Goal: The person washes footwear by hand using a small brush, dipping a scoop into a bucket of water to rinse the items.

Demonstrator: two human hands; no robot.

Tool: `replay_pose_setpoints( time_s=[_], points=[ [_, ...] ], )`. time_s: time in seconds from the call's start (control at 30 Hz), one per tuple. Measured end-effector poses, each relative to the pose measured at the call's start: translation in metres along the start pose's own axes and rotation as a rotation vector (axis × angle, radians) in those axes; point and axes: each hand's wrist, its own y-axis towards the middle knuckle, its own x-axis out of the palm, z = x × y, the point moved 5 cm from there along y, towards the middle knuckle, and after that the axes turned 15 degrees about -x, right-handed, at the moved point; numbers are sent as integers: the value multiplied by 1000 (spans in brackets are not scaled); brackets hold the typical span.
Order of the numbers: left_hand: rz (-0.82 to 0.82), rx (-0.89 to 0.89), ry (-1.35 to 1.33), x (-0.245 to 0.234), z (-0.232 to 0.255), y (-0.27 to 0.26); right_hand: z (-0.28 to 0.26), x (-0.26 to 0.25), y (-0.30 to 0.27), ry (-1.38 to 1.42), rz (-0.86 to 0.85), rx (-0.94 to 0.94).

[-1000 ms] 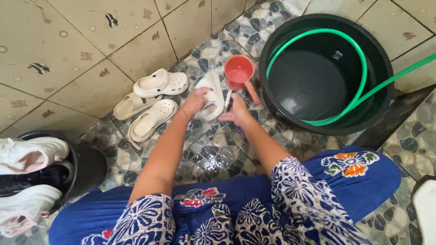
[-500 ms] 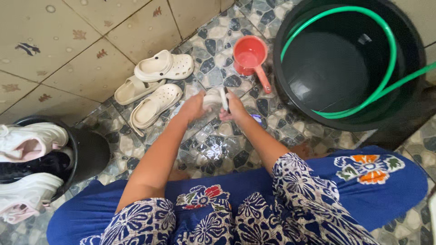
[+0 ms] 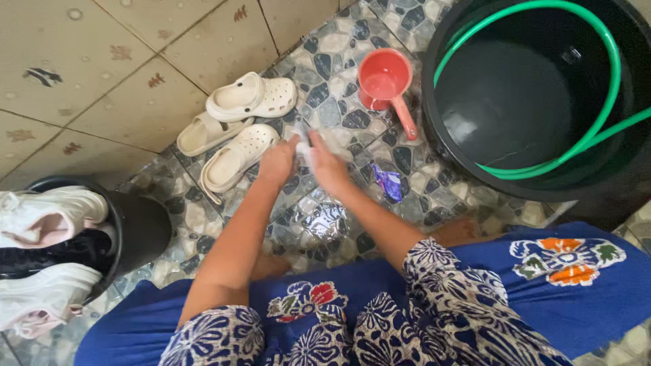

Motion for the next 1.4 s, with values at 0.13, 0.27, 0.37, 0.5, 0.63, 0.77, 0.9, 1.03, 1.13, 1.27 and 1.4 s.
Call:
replay_pose_setpoints(
  time_s=[0.13,0.27,0.37,0.5,0.63,0.77,0.9,1.03,1.13,1.27,1.4],
  points=[
    [-53,-20,23,0,-1,-5,13,-5,4,-116,-227,191],
    [-97,-70,-42,0,0,0,54,-27,-7,-263,-315,366],
    [-1,-18,-100,5,2,6,32,4,-1,-131,-193,341],
    [-35,-49,-63,9,-8,2,-4,12,10,21,-17,-305],
    [31,44,-116,9,-12,-7,76,-21,-8,-258,-371,443],
    [46,28,-125,13,-17,-3,44,31,-1,-18,-269,312],
    [16,0,-112,15,-25,-4,32,42,-4,-76,-159,47],
    [27,25,-79,15,-26,-2,122,-7,-21,-315,-381,602],
    [-5,-11,-32,23,-20,0,97,2,-17,-271,-283,273],
    [33,-52,-22,24,-30,7,-2,25,9,8,2,-366],
    [-16,-137,181,39,-49,-1,66,-4,-22,-133,-376,613]
  ],
)
